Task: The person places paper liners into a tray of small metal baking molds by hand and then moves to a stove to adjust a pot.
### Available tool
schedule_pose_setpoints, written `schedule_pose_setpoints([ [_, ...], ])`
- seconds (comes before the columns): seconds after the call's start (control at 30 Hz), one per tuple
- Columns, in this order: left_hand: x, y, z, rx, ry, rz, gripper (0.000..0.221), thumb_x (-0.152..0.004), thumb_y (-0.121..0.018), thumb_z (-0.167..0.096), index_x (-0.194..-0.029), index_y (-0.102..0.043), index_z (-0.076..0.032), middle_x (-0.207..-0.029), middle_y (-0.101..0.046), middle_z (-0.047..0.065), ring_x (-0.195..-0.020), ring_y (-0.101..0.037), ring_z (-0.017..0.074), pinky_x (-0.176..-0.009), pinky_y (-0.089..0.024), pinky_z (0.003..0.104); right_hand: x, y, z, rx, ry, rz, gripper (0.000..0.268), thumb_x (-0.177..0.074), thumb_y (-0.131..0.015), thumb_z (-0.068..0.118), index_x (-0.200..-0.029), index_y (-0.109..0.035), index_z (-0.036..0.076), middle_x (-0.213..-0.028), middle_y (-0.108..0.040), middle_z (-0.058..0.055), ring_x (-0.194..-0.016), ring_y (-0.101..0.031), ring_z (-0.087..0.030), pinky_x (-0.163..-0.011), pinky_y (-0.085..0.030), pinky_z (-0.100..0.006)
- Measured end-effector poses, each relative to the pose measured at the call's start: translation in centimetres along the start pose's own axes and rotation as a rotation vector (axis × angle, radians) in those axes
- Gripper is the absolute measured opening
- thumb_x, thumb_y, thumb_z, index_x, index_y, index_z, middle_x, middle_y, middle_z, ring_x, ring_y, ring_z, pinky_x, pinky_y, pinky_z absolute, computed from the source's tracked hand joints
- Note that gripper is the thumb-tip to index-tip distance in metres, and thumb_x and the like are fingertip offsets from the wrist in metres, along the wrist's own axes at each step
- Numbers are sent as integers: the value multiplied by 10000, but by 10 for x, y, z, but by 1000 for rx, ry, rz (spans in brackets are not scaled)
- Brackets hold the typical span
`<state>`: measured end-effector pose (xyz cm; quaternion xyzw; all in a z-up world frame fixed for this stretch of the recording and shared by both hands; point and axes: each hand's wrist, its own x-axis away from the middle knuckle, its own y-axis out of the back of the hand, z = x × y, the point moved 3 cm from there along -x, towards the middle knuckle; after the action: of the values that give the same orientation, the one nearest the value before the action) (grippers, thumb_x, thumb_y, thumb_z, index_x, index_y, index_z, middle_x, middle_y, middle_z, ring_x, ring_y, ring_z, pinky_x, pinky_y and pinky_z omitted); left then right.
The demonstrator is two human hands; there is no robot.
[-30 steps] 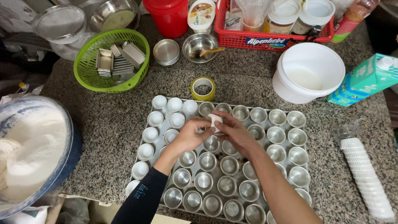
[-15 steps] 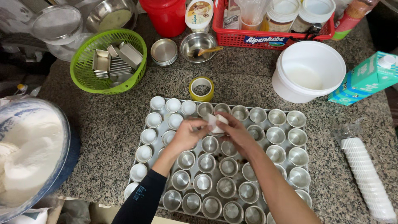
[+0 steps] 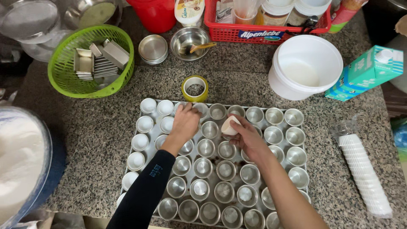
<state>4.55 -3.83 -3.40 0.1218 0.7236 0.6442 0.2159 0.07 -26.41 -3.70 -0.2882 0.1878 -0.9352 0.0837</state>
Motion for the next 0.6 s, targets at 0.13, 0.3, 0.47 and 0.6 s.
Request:
schedule_pose_setpoints([
  [0.13,-1,-15,4,38,5,-20,245,-687,-682,-60,-892,-777,-154,-955,-743,20,-1076,-607,249,-923,-405,421,2,4,0,3,-27,-24,561,-927,-666,355,-1439,-542,163,-1099,-706,-24,-930,-724,-167,-672,-517,-289],
  [0.3,-11,-9,2,16,20,10,194,-732,-681,-60,-872,-776,-156,-953,-749,21,-1079,-610,246,-925,-406,417,1,1,0,-2,-5,10,586,-929,-681,341,-1462,-522,158,-1094,-696,-31,-918,-699,-155,-682,-520,-292],
  [0.47,0,43,-14,428,86,-256,280,-741,-639,-25,-969,-788,-94,-984,-759,76,-998,-626,289,-860,-408,457,-1,-9,5,7,-30,26,549,-941,-665,332,-1455,-542,184,-1129,-707,-16,-935,-699,-149,-709,-522,-301],
  [0.6,17,57,-39,948,187,4,253,-854,-708,-175,-1084,-705,-71,-1014,-711,101,-906,-684,285,-799,-528,400,1,-25,12,45,-14,120,531,-960,-648,317,-1471,-545,214,-1198,-686,10,-988,-657,-113,-749,-522,-291],
])
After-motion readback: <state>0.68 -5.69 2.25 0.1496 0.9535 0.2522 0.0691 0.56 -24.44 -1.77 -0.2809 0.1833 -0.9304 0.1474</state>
